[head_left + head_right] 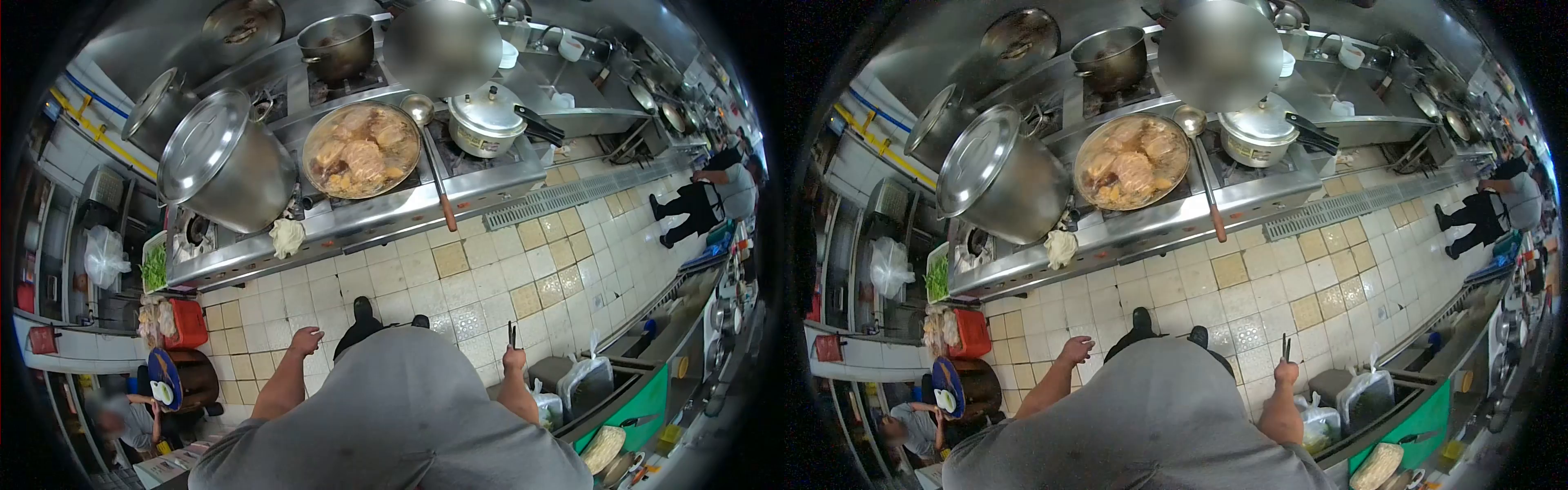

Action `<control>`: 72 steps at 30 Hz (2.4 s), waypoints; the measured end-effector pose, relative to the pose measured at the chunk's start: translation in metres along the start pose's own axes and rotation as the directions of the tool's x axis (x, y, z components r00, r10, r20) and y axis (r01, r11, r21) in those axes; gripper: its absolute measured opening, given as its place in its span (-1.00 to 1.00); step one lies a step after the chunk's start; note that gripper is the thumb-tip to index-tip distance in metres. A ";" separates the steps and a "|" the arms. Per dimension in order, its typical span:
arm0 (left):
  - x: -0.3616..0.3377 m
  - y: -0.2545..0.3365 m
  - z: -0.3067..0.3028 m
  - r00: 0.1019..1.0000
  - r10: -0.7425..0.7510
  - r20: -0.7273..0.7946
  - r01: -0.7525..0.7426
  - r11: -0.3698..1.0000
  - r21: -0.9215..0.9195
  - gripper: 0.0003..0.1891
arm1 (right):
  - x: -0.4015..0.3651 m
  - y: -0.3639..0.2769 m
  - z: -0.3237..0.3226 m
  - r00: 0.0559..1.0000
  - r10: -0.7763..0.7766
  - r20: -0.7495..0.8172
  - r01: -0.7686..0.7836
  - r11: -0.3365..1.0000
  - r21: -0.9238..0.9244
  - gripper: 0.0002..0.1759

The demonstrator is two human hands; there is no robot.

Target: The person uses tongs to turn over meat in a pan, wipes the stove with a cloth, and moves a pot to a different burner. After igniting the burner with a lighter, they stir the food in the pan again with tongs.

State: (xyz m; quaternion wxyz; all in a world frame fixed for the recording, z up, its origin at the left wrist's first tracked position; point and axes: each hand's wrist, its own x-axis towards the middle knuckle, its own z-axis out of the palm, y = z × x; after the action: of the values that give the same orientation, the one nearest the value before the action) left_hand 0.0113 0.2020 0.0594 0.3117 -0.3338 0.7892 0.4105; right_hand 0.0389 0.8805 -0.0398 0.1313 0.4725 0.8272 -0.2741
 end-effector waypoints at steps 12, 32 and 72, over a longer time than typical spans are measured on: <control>-0.020 -0.034 0.004 0.995 -0.097 -0.003 0.097 0.995 0.019 -0.47 | 0.021 -0.044 0.011 0.992 -0.129 -0.015 0.129 0.969 0.210 -0.57; -0.035 -0.016 0.011 0.996 -0.093 -0.004 0.093 0.996 -0.001 -0.47 | 0.045 -0.019 0.030 0.996 -0.083 -0.023 0.086 0.981 0.172 -0.55; 0.093 -0.150 -0.142 0.996 0.084 0.026 -0.085 0.996 0.024 -0.72 | -0.263 -0.725 -0.023 0.344 -0.871 0.352 0.731 0.013 -0.682 -0.78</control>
State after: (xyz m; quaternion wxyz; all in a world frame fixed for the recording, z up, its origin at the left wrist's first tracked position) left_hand 0.0439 -0.0108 -0.0109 0.3079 -0.2913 0.8037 0.4176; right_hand -0.4425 0.4146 0.3432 0.0642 -0.1660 0.9773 0.1152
